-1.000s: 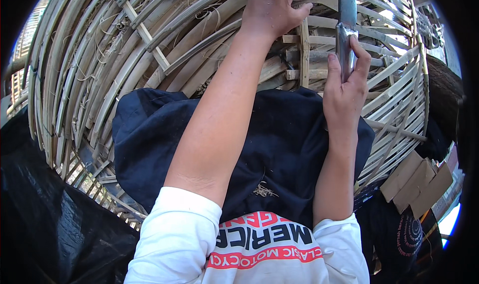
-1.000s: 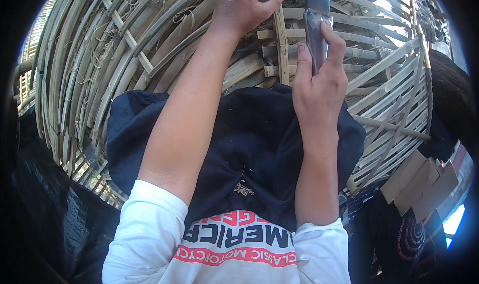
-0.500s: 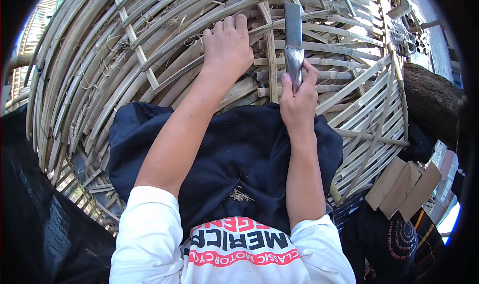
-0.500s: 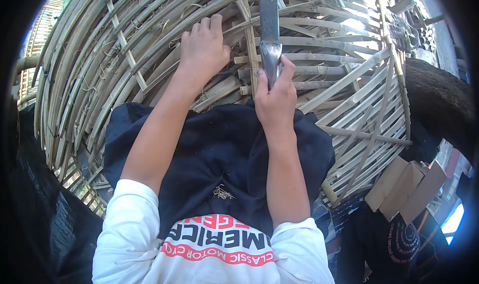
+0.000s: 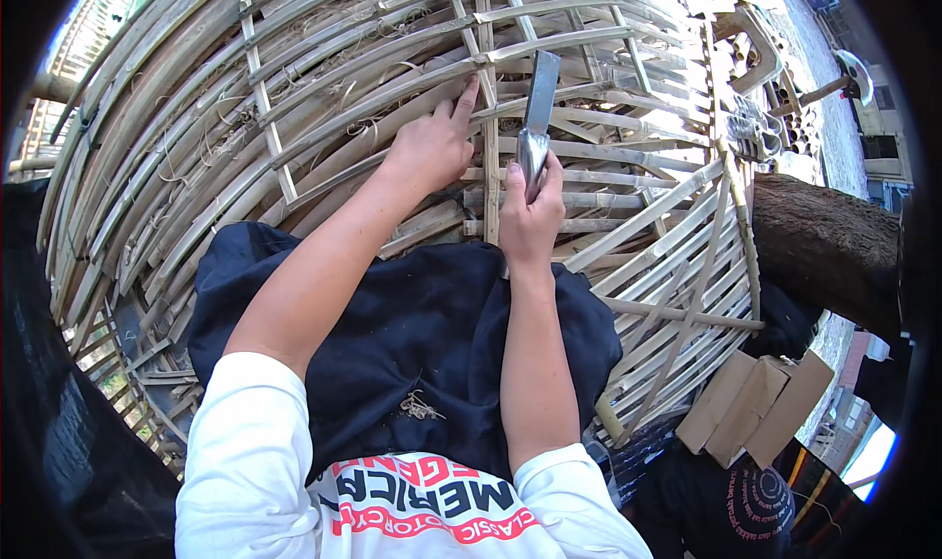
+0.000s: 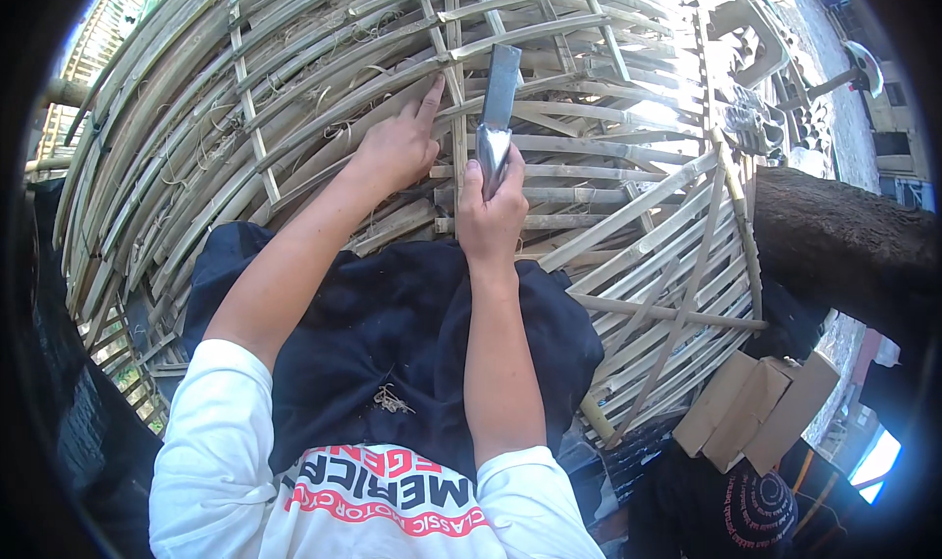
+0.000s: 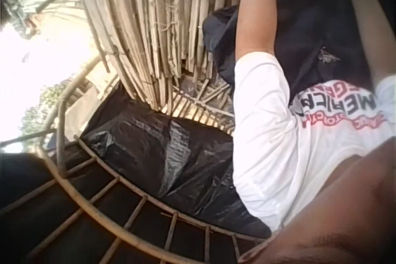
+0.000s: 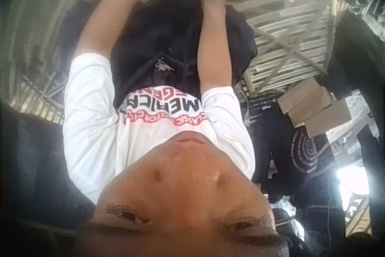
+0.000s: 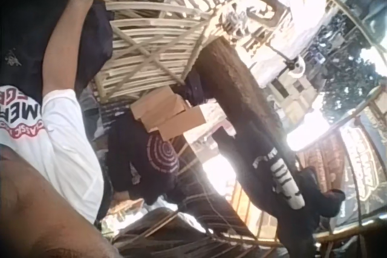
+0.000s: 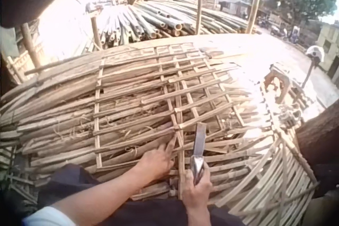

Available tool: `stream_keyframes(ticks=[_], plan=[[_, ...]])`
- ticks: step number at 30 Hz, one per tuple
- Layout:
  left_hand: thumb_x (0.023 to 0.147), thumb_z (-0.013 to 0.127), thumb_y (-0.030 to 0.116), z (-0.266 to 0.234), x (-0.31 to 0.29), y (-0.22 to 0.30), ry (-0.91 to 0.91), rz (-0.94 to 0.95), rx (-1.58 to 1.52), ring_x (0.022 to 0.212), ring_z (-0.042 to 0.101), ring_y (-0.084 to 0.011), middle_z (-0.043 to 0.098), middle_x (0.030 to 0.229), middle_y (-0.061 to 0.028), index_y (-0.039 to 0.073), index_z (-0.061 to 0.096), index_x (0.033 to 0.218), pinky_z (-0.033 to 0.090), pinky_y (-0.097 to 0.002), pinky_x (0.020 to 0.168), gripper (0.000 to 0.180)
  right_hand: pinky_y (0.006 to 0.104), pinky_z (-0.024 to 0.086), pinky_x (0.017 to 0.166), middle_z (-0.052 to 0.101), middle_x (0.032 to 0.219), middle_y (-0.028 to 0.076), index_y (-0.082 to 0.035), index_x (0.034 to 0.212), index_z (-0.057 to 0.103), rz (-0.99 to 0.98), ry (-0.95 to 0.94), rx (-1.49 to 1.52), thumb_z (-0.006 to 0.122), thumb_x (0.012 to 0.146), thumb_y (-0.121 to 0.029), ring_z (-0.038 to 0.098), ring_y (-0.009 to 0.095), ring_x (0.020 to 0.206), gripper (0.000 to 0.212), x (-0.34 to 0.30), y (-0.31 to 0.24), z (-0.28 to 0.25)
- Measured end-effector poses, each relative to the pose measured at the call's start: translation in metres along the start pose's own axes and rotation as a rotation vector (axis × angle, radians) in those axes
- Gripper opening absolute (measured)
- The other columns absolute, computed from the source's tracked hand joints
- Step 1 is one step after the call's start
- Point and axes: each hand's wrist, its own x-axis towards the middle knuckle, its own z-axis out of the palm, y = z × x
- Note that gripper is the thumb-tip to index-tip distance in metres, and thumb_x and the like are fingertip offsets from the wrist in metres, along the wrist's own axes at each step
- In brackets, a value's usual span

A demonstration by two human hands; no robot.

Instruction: The person weaves thin bamboo strips into a pre-constructed bamboo lattice frame, using a cleaver to trim the ends and wedge the strips into place.

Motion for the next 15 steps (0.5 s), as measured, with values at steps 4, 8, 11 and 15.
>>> stream_keyframes(ticks=[4,8,11,15], plan=[[0.083,0.054,0.014,-0.003,0.003,0.002,-0.069,-0.032,0.074,0.086,0.065,-0.0465,0.055,0.116,-0.0298,0.029,0.002,0.156,0.056,-0.0517,0.076,0.090,0.0430,0.052,0.080,0.067,0.101,0.025,-0.004,0.140,0.038,0.021,-0.034,0.026,0.059,0.092,-0.017,0.069,0.037,0.090,0.055,-0.001,-0.007,-0.006],[0.086,0.053,0.014,0.000,0.005,0.003,-0.089,-0.059,0.091,0.088,0.067,-0.0413,0.060,0.113,-0.0272,0.042,0.003,0.154,0.056,-0.0508,0.076,0.089,0.0438,0.052,0.081,0.067,0.103,0.026,-0.006,0.140,0.041,0.023,-0.043,0.037,0.059,0.092,-0.017,0.069,0.039,0.092,0.052,0.000,0.001,-0.005],[0.086,0.053,0.013,-0.002,0.008,-0.002,-0.165,-0.053,0.042,0.085,0.068,-0.0392,0.067,0.100,-0.0238,0.041,0.001,0.153,0.056,-0.0502,0.075,0.090,0.0395,0.051,0.077,0.067,0.099,0.021,-0.007,0.138,0.043,0.025,-0.074,0.011,0.060,0.092,-0.016,0.065,0.031,0.086,0.050,-0.002,0.000,-0.006],[0.086,0.053,0.014,-0.008,0.008,0.001,-0.168,-0.052,0.067,0.080,0.068,-0.0377,0.069,0.088,-0.0218,0.042,0.003,0.153,0.055,-0.0499,0.073,0.089,0.0405,0.051,0.076,0.067,0.101,0.021,-0.007,0.135,0.046,-0.076,-0.057,-0.057,0.061,0.093,-0.016,0.064,0.033,0.086,0.046,-0.004,0.007,-0.005]])
